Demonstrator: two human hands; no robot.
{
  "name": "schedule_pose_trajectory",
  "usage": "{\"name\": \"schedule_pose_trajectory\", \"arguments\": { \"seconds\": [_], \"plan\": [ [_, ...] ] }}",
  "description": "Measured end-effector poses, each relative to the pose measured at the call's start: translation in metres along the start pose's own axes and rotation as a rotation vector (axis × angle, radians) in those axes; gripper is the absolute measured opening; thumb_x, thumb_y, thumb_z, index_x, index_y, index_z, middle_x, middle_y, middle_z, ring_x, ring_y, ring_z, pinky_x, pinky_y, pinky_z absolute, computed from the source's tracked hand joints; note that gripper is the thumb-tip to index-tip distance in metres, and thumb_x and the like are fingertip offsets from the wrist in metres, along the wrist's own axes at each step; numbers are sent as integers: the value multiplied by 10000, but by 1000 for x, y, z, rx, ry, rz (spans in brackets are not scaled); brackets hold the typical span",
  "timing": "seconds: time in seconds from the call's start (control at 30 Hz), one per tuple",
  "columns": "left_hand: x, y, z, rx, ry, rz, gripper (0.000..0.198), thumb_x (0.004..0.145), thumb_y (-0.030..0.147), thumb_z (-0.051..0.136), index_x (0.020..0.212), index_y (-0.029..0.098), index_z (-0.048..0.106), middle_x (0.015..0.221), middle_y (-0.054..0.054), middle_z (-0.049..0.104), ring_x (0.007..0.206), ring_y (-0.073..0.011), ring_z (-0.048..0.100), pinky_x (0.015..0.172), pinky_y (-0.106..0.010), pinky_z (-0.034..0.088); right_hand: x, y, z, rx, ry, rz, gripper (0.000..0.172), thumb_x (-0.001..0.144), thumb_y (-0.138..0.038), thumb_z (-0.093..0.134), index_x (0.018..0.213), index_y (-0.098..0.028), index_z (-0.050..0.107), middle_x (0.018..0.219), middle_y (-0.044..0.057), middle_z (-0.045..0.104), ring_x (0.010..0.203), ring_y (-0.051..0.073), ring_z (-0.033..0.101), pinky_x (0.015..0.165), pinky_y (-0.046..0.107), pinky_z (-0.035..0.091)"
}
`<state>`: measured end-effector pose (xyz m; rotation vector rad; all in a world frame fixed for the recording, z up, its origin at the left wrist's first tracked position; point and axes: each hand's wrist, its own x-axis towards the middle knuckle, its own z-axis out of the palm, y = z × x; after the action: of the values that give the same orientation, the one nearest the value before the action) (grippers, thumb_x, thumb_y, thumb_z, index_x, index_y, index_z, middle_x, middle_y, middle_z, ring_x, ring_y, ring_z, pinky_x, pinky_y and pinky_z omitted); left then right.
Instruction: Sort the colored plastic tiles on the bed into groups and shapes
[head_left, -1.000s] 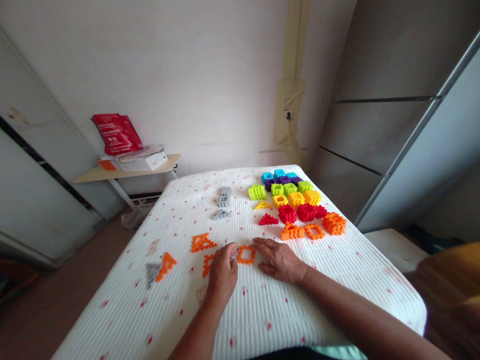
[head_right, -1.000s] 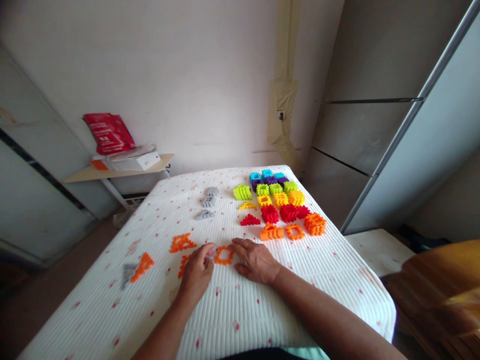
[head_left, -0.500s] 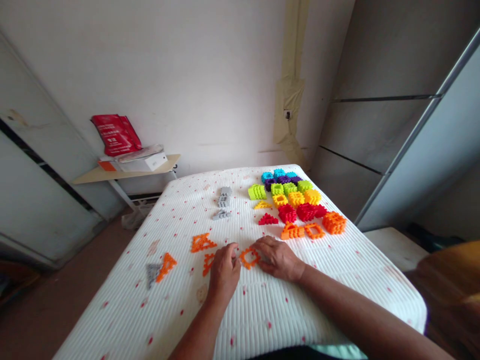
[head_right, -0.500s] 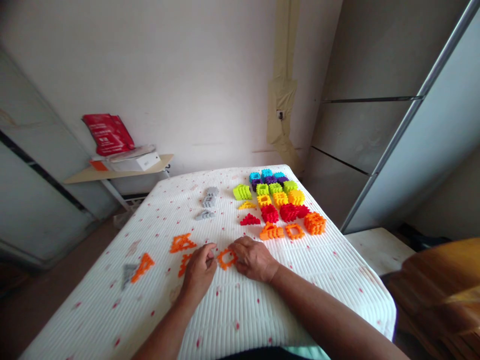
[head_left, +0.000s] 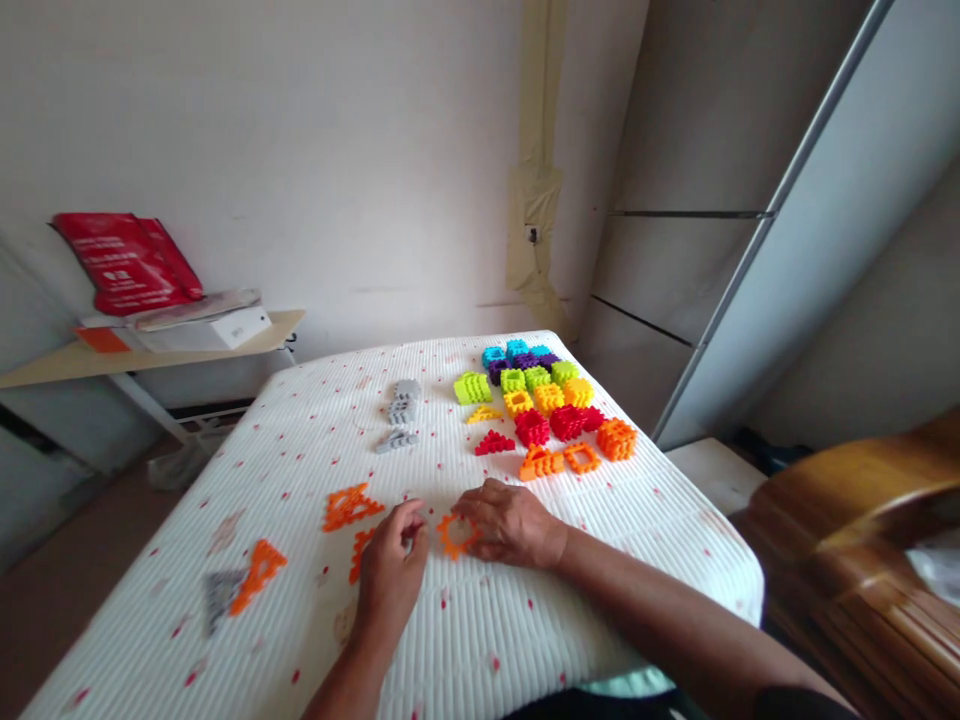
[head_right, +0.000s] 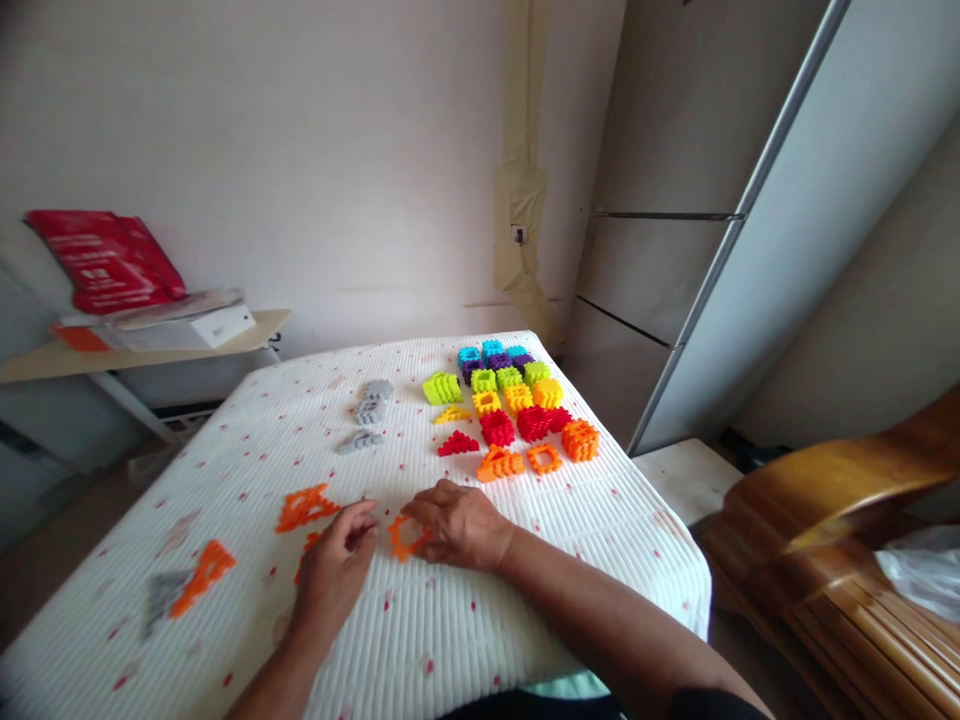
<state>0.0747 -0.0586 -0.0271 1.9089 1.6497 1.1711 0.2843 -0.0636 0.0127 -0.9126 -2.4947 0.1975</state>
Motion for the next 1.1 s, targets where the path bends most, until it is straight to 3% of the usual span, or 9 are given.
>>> {"name": "schedule_pose_trajectory", "arguments": {
  "seconds": [0.13, 0.3, 0.4, 0.53, 0.77, 1.1],
  "plan": [
    [1, -2, -2, -29, 15, -39, 305, 699, 336, 481, 935, 194, 612, 749, -26, 686, 673, -177, 637, 684, -301, 512, -27, 4, -35, -7, 196, -1, 416, 867, -362, 533, 1235, -175, 486, 1206, 110, 592, 1105, 182, 543, 907, 320, 453],
    [1, -4, 1, -31, -3, -37, 303, 682, 347, 485, 908, 197, 620, 739, -23, 691, 671, -178, 641, 686, -297, 514, -77, 36, -81, -123, 302, 315, 363, 848, -297, 563, 1192, -185, 532, 1214, 118, 590, 915, 166, 644, 778, 275, 529],
    [1, -3, 2, -19, -7, -30, 298, 686, 355, 478, 896, 201, 623, 729, -21, 691, 666, -178, 641, 682, -295, 514, -99, 62, -93, -214, 287, 414, 354, 824, -249, 578, 1171, -182, 556, 1182, 111, 612, 952, 191, 640, 842, 309, 515],
    [2, -2, 1, 9, -2, -36, 296, 677, 362, 478, 876, 204, 628, 728, -23, 692, 662, -181, 640, 664, -296, 515, -110, 85, -91, -257, 213, 429, 369, 805, -208, 568, 1174, -197, 564, 1170, 101, 619, 1005, 207, 621, 879, 332, 499],
    [1, -4, 1, 24, -20, -25, 294, 686, 356, 467, 870, 203, 637, 739, -27, 693, 668, -183, 640, 677, -302, 514, -108, 100, -76, -232, 105, 431, 399, 772, -134, 555, 1166, -182, 593, 1180, 118, 608, 1040, 219, 605, 894, 335, 487],
    [2, 1, -1, 21, -20, -32, 264, 675, 346, 480, 840, 216, 640, 727, -19, 697, 667, -183, 644, 676, -301, 520, -108, 89, -74, -268, -4, 600, 524, 722, -42, 504, 1229, -162, 551, 1321, 156, 499, 1048, 239, 606, 901, 355, 487]
  ]
}}
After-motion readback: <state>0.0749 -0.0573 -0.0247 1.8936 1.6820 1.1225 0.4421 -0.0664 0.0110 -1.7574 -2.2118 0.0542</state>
